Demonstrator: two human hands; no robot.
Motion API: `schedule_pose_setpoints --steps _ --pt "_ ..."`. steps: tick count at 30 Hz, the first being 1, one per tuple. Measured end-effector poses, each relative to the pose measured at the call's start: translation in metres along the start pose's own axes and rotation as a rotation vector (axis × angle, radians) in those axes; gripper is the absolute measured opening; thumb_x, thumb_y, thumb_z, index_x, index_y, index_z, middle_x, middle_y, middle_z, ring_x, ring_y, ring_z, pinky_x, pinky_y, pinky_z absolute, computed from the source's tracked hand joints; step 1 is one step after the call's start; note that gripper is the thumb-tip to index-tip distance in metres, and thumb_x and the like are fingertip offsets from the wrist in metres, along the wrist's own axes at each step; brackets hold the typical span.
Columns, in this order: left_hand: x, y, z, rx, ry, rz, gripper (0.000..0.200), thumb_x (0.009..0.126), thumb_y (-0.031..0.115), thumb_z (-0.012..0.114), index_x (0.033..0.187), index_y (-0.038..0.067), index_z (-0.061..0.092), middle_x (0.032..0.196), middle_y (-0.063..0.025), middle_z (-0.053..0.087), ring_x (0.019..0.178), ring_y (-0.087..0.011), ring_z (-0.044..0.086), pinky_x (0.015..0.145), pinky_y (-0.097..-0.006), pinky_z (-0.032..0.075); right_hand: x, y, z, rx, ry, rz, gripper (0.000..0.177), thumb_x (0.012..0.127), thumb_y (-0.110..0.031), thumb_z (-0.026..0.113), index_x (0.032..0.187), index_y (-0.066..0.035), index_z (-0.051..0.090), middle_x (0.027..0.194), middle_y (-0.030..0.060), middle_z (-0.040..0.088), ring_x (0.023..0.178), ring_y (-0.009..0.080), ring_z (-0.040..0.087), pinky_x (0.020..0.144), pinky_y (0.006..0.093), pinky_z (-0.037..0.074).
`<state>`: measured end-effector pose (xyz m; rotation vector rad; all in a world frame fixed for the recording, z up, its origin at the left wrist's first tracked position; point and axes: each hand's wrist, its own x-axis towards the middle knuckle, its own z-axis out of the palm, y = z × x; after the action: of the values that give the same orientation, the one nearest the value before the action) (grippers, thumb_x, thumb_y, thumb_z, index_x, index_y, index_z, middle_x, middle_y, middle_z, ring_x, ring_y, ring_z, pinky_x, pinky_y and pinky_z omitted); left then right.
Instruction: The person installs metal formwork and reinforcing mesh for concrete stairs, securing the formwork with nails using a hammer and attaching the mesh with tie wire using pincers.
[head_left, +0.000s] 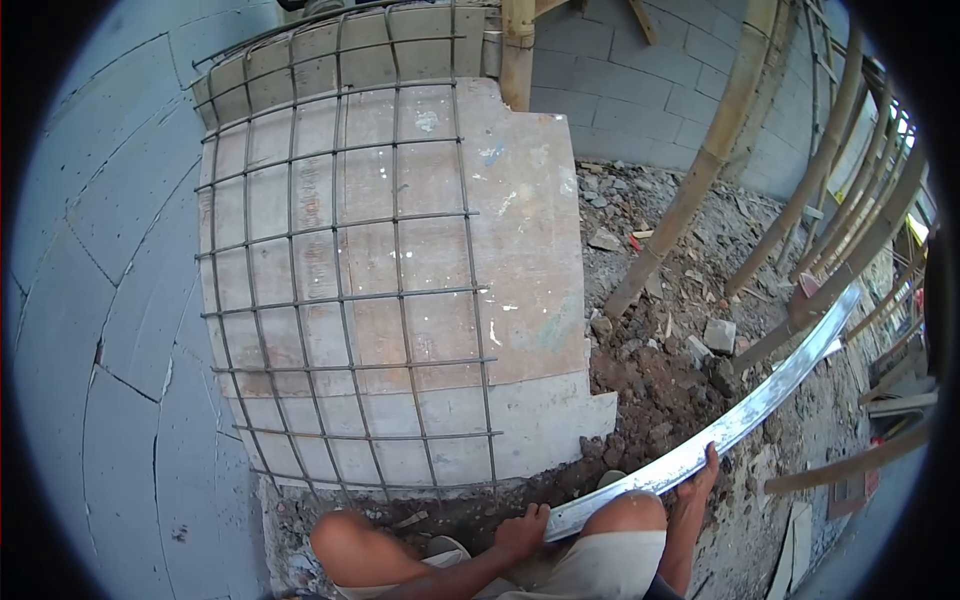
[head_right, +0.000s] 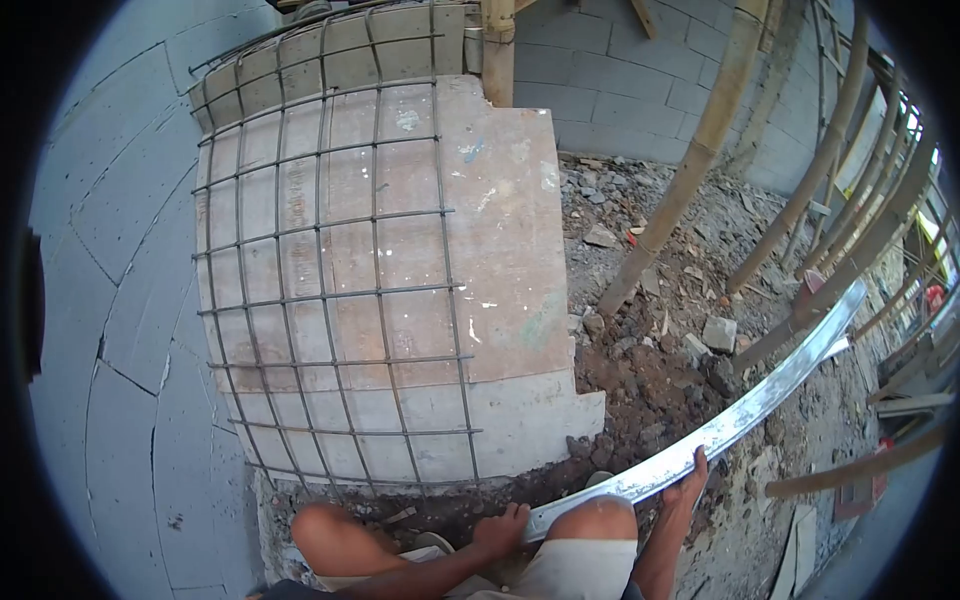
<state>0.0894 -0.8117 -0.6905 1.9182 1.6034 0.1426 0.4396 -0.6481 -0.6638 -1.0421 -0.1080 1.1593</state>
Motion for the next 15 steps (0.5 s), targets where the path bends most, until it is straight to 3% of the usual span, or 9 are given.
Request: schedule_pose_setpoints --steps 3,6,7,8,15 --pt "0.000 -0.010 0.029 -0.043 0.053 0.011 0.070 0.075 0.037 0.077 0.128 0.008 0.042 0.114 -0.0149 0.058 0.075 -0.0375 0.070 0.059 -0.0482 0.057 -0.059 -0.016 0.035 -0.021 -0.092 -0.088 0.057 0.089 -0.041 0.072 0.129 -0.006 0.054 0.118 0.0083 0.063 0.106 0.0280 0.060 0.096 0.0431 0.047" --pt "0.005 -0.018 0.033 -0.067 0.170 0.014 0.071 0.076 0.036 0.077 0.131 0.008 0.040 0.119 -0.0149 0.058 0.078 -0.0382 0.070 0.061 -0.0500 0.057 -0.092 -0.017 0.058 -0.050 -0.232 -0.156 0.051 0.088 -0.037 0.073 0.125 -0.005 0.056 0.108 0.0068 0.065 0.100 0.0245 0.061 0.092 0.0426 0.049" --pt "0.009 -0.018 0.027 -0.136 0.088 -0.033 0.073 0.080 0.032 0.074 0.137 0.006 0.036 0.128 -0.0172 0.055 0.087 -0.0385 0.070 0.069 -0.0491 0.057 -0.104 -0.016 0.067 -0.046 -0.232 -0.164 0.051 0.088 -0.037 0.073 0.125 -0.005 0.056 0.108 0.0068 0.065 0.100 0.0245 0.061 0.092 0.0426 0.049" --pt "0.012 -0.018 0.023 -0.136 0.090 -0.027 0.073 0.080 0.032 0.074 0.137 0.006 0.036 0.128 -0.0172 0.055 0.087 -0.0385 0.070 0.069 -0.0491 0.057 -0.115 -0.013 0.079 -0.082 -0.256 -0.219 0.048 0.089 -0.035 0.072 0.123 -0.005 0.056 0.106 0.0070 0.064 0.097 0.0236 0.062 0.089 0.0419 0.050" --pt "0.021 -0.004 0.028 -0.293 0.078 -0.106 0.089 0.077 0.047 0.075 0.143 0.008 0.031 0.133 -0.0200 0.054 0.098 -0.0411 0.068 0.078 -0.0534 0.055 -0.177 -0.006 0.160 -0.442 -0.416 -0.539 0.041 0.087 -0.027 0.073 0.114 -0.001 0.058 0.098 0.0086 0.065 0.085 0.0188 0.064 0.076 0.0352 0.053"
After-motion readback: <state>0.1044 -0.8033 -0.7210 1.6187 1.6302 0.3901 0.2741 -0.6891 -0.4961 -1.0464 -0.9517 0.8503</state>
